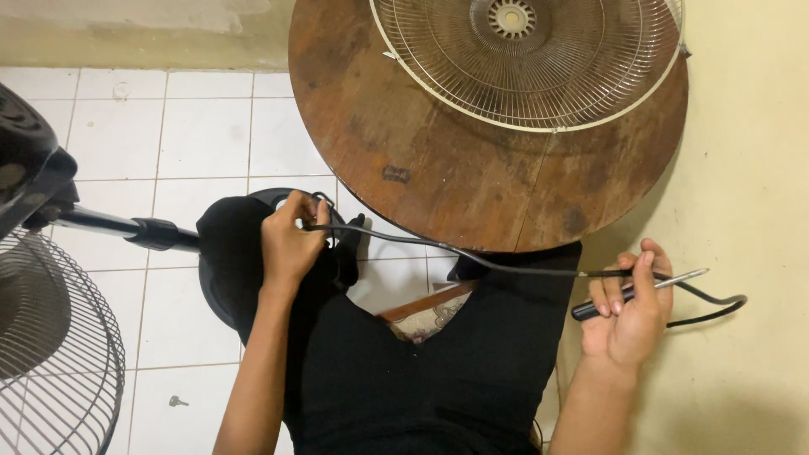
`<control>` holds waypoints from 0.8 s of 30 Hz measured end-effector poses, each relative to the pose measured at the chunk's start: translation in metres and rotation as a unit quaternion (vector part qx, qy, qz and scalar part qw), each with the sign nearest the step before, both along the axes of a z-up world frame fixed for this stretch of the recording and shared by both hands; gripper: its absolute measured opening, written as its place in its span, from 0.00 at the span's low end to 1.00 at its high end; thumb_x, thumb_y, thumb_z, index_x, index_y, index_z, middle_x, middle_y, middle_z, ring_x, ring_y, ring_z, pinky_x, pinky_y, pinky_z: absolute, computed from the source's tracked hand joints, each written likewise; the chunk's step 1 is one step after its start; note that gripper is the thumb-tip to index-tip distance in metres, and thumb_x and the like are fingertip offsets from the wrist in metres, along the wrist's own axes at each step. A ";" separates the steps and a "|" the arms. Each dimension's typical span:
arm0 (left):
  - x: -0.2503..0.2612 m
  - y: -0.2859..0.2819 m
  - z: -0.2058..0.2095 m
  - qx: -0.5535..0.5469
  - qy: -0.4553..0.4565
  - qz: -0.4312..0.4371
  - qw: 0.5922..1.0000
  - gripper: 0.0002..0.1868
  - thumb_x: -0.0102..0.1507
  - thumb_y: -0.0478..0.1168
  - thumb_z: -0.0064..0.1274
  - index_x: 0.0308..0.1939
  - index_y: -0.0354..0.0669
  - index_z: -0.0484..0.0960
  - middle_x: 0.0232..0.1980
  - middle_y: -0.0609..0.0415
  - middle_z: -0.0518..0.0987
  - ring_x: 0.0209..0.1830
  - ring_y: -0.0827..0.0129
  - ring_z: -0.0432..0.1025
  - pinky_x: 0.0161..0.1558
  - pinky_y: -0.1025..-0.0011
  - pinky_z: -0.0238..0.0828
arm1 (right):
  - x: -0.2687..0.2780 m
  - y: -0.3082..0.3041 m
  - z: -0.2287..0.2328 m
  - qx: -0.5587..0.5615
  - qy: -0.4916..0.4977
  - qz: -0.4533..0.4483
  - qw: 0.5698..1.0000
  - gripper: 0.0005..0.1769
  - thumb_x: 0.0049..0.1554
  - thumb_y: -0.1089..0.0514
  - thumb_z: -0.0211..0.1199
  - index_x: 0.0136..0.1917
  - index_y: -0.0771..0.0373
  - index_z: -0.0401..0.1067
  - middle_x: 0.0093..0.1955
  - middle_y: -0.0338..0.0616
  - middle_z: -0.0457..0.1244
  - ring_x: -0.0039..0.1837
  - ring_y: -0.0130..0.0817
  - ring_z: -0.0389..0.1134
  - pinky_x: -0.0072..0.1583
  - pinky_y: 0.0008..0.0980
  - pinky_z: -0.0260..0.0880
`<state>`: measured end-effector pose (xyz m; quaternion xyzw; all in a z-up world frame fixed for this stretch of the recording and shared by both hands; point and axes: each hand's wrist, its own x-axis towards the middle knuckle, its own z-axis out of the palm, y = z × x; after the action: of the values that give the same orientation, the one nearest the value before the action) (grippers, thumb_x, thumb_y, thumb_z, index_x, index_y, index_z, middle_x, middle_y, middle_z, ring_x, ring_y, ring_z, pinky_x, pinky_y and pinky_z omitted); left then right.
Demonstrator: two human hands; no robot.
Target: The person uses a screwdriver to open a white electrical plug and then a black control box attached to a fan. They remove screws, open the housings, and expose internal wiring and a circuit board.
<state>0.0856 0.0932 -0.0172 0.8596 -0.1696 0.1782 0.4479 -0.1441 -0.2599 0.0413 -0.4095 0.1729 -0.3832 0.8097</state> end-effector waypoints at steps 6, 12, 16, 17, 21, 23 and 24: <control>0.004 0.031 0.058 -0.015 -0.104 0.051 0.993 0.18 0.66 0.34 0.67 0.29 0.38 0.73 0.23 0.54 0.71 0.19 0.70 0.64 0.26 0.72 0.59 | 0.016 0.013 -0.025 0.041 0.037 0.021 0.998 0.10 0.72 0.57 0.54 0.63 0.62 0.67 0.49 0.39 0.64 0.30 0.18 0.50 0.32 0.18 0.49; 0.022 0.030 0.124 0.030 -0.284 0.014 0.958 0.20 0.67 0.31 0.68 0.26 0.41 0.73 0.20 0.57 0.66 0.18 0.68 0.57 0.27 0.71 0.50 | 0.024 0.022 -0.043 0.048 0.048 0.036 0.997 0.10 0.71 0.56 0.55 0.61 0.63 0.66 0.49 0.39 0.64 0.30 0.17 0.49 0.31 0.18 0.48; 0.008 0.014 0.158 0.035 -0.336 -0.036 0.941 0.21 0.67 0.31 0.67 0.24 0.42 0.74 0.18 0.58 0.65 0.16 0.71 0.56 0.25 0.73 0.49 | 0.022 0.020 -0.053 0.058 0.082 0.030 0.995 0.13 0.69 0.53 0.55 0.61 0.65 0.67 0.49 0.41 0.65 0.29 0.17 0.50 0.31 0.18 0.49; 0.002 0.009 0.165 0.038 -0.350 -0.049 0.935 0.21 0.66 0.31 0.67 0.23 0.42 0.74 0.17 0.59 0.64 0.16 0.71 0.55 0.24 0.73 0.49 | 0.023 0.017 -0.056 0.070 0.095 0.033 0.992 0.15 0.69 0.52 0.55 0.60 0.65 0.67 0.49 0.41 0.66 0.29 0.17 0.50 0.30 0.17 0.49; -0.016 -0.018 0.184 0.055 -0.382 -0.101 0.917 0.24 0.65 0.34 0.67 0.18 0.46 0.71 0.14 0.63 0.62 0.13 0.74 0.53 0.22 0.71 0.46 | 0.023 0.006 -0.069 0.117 0.117 0.071 0.984 0.17 0.68 0.50 0.56 0.58 0.67 0.68 0.47 0.43 0.66 0.28 0.17 0.50 0.28 0.18 0.48; -0.031 -0.040 0.187 0.053 -0.354 -0.146 0.922 0.25 0.65 0.35 0.65 0.17 0.49 0.70 0.13 0.65 0.61 0.11 0.77 0.53 0.19 0.71 0.46 | 0.020 0.002 -0.073 0.186 0.048 0.100 0.976 0.17 0.70 0.51 0.56 0.59 0.68 0.68 0.48 0.45 0.66 0.29 0.18 0.50 0.30 0.17 0.49; -0.043 -0.052 0.187 0.054 -0.338 -0.167 0.925 0.24 0.65 0.35 0.64 0.17 0.50 0.70 0.13 0.65 0.62 0.11 0.77 0.53 0.19 0.71 0.47 | 0.018 0.000 -0.073 0.219 0.013 0.115 0.969 0.17 0.71 0.51 0.56 0.60 0.69 0.68 0.49 0.46 0.66 0.29 0.18 0.50 0.31 0.16 0.50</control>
<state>0.0422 0.0414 0.1699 0.7301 -0.4611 0.3720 0.3403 -0.1263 -0.2603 -0.0322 -0.2442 0.2150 -0.2354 0.9158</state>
